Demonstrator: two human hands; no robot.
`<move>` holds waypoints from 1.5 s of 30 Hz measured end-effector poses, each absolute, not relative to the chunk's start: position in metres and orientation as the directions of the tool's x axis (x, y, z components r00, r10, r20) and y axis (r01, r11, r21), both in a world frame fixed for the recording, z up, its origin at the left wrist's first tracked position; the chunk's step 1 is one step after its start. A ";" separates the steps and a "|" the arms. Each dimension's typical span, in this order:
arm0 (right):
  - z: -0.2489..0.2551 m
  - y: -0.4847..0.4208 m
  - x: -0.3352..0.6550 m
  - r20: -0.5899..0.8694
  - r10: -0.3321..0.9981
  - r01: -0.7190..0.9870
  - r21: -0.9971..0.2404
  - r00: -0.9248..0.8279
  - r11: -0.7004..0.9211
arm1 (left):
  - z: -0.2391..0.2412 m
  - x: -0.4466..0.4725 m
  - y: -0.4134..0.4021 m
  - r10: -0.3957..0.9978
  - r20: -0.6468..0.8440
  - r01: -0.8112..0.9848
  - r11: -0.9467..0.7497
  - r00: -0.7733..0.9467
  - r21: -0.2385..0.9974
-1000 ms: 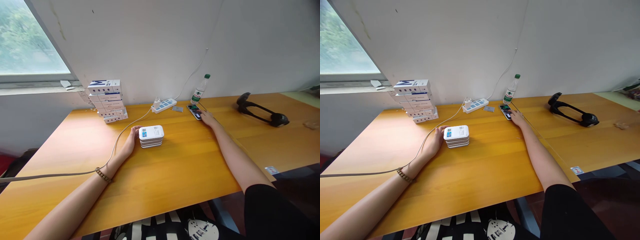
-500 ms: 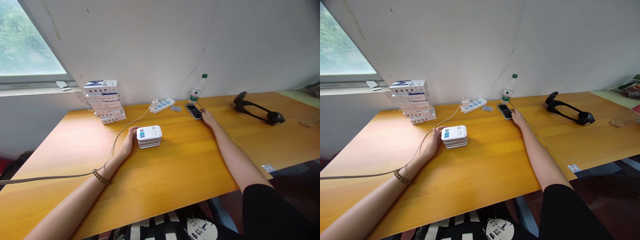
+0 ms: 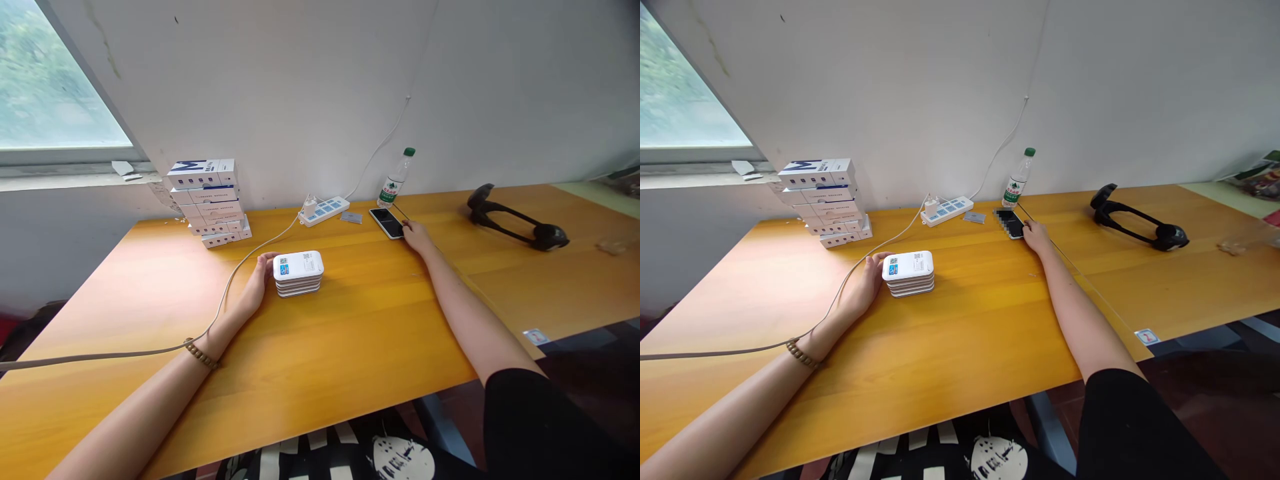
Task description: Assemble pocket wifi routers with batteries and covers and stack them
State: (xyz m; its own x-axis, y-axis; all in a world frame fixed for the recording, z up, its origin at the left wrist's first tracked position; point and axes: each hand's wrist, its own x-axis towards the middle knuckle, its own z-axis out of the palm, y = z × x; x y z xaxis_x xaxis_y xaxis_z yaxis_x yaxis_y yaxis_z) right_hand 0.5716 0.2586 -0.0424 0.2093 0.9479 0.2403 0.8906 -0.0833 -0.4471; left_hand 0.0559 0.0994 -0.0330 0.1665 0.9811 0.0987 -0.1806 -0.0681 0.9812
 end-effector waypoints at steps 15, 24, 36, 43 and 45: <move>-0.049 0.262 0.577 0.256 0.947 0.899 -0.432 0.195 -0.069 | -0.033 0.056 0.100 0.982 0.100 -0.170 -0.072 0.162 0.983; -0.052 0.266 0.577 0.263 0.947 0.895 -0.443 0.183 -0.050 | -0.033 0.056 0.099 0.981 0.098 -0.162 -0.070 0.169 0.984; -0.060 0.268 0.578 0.251 0.955 0.886 -0.462 0.156 -0.023 | -0.033 0.055 0.099 0.979 0.100 -0.164 -0.071 0.179 0.984; -0.060 0.267 0.578 0.248 0.959 0.894 -0.447 0.135 -0.010 | -0.035 0.054 0.100 0.976 0.108 -0.164 -0.078 0.187 0.983; -0.060 0.267 0.578 0.243 0.960 0.898 -0.440 0.137 -0.016 | -0.036 0.054 0.100 0.975 0.110 -0.164 -0.079 0.190 0.983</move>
